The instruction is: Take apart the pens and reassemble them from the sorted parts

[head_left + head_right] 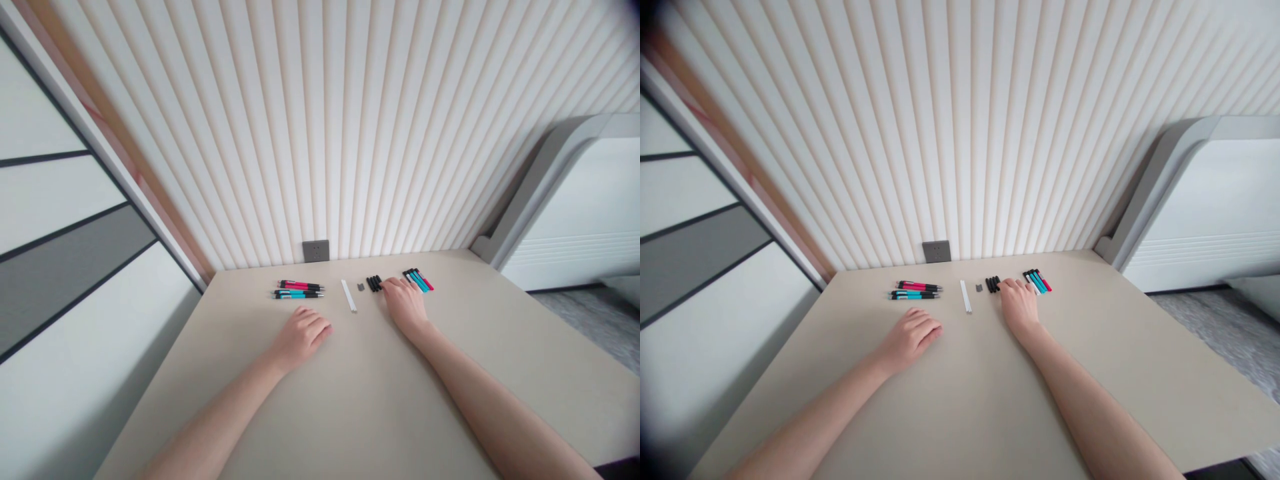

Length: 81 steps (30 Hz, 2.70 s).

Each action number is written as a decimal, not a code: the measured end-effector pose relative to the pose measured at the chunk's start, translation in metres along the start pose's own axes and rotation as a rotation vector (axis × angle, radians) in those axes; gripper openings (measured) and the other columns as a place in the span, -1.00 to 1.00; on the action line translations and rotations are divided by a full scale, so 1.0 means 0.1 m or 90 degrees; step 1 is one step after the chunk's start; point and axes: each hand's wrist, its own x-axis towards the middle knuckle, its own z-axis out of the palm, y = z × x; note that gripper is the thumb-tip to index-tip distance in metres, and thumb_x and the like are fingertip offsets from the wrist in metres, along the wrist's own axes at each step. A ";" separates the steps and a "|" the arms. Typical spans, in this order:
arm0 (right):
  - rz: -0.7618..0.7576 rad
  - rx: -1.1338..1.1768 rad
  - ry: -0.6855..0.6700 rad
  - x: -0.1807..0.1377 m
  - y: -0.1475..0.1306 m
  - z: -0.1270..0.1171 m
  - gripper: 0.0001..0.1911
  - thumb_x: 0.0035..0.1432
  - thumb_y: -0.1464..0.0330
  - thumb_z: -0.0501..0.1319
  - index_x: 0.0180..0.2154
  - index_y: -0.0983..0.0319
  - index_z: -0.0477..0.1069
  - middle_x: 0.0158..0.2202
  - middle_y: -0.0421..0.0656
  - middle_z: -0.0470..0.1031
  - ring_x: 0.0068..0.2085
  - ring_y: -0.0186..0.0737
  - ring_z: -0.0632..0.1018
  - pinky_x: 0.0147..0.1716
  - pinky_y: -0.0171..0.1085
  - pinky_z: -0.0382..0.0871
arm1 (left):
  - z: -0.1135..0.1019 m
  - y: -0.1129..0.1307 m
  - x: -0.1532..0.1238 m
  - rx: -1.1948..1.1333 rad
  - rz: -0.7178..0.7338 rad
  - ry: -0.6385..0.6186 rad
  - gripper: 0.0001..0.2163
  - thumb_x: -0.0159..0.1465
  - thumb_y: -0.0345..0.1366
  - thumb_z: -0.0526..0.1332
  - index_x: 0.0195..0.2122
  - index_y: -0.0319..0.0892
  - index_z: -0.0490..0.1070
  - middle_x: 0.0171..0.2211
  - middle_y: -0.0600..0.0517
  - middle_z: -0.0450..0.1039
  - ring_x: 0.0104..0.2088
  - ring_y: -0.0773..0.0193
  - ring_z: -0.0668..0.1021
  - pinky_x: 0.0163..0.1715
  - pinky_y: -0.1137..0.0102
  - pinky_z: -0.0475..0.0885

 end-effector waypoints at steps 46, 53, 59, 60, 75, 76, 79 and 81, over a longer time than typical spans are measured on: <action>0.164 0.023 -0.059 0.02 0.24 -0.11 -0.63 0.29 0.26 0.04 -0.39 0.18 0.58 -0.28 -0.06 0.56 -0.21 -0.13 0.51 -0.26 -0.26 0.22 | -0.03 0.01 -0.01 0.002 0.031 -0.003 -0.66 0.43 -0.24 -0.04 -0.46 -0.18 0.35 -0.52 0.05 0.40 -0.41 0.28 0.40 -0.21 0.30 0.25; 0.159 -0.009 -0.089 0.01 0.23 -0.09 -0.62 0.31 0.26 0.02 -0.35 0.20 0.58 -0.22 -0.03 0.56 -0.15 -0.10 0.50 -0.18 -0.23 0.23 | -0.03 0.02 -0.01 0.005 0.026 -0.006 -0.67 0.42 -0.26 -0.03 -0.46 -0.18 0.35 -0.52 0.05 0.41 -0.41 0.29 0.39 -0.21 0.29 0.25; 0.168 -0.030 -0.105 0.00 0.24 -0.09 -0.63 0.30 0.26 0.02 -0.32 0.21 0.57 -0.21 -0.02 0.56 -0.13 -0.09 0.51 -0.15 -0.20 0.23 | -0.02 0.01 -0.02 -0.001 0.029 -0.004 -0.68 0.42 -0.27 -0.02 -0.47 -0.18 0.35 -0.53 0.05 0.40 -0.40 0.28 0.40 -0.21 0.30 0.25; 0.171 -0.030 -0.106 0.00 0.24 -0.10 -0.63 0.30 0.26 0.01 -0.32 0.21 0.57 -0.20 -0.02 0.56 -0.13 -0.09 0.51 -0.15 -0.20 0.23 | -0.02 0.01 -0.02 -0.002 0.030 -0.004 -0.68 0.42 -0.27 -0.01 -0.47 -0.18 0.35 -0.53 0.05 0.40 -0.40 0.28 0.40 -0.20 0.30 0.25; 0.174 0.013 -0.088 0.02 0.30 -0.08 -0.73 0.28 0.29 0.07 -0.20 0.15 0.55 -0.19 -0.09 0.57 -0.14 -0.14 0.53 -0.20 -0.25 0.22 | -0.03 0.01 -0.01 -0.004 0.028 -0.009 -0.66 0.42 -0.26 -0.03 -0.46 -0.17 0.38 -0.51 0.04 0.43 -0.41 0.29 0.42 -0.20 0.29 0.26; 0.167 0.015 -0.085 0.02 0.30 -0.08 -0.72 0.28 0.29 0.07 -0.20 0.14 0.55 -0.18 -0.09 0.57 -0.14 -0.14 0.52 -0.20 -0.26 0.22 | -0.03 0.02 -0.01 -0.003 0.026 -0.010 -0.66 0.42 -0.26 -0.03 -0.46 -0.17 0.39 -0.51 0.04 0.44 -0.41 0.29 0.42 -0.20 0.29 0.26; 0.146 0.026 -0.081 0.04 0.28 -0.06 -0.71 0.30 0.29 0.05 -0.18 0.14 0.55 -0.17 -0.09 0.56 -0.13 -0.17 0.51 -0.20 -0.27 0.21 | -0.03 0.02 -0.01 0.000 0.024 -0.012 -0.67 0.42 -0.26 -0.03 -0.46 -0.17 0.39 -0.51 0.04 0.44 -0.40 0.28 0.42 -0.20 0.28 0.27; 0.137 0.031 -0.072 0.04 0.28 -0.05 -0.70 0.31 0.29 0.04 -0.15 0.13 0.54 -0.17 -0.09 0.55 -0.12 -0.18 0.51 -0.19 -0.27 0.20 | -0.03 0.02 -0.01 0.000 0.024 -0.012 -0.67 0.42 -0.26 -0.02 -0.46 -0.17 0.39 -0.51 0.04 0.44 -0.40 0.28 0.42 -0.20 0.28 0.27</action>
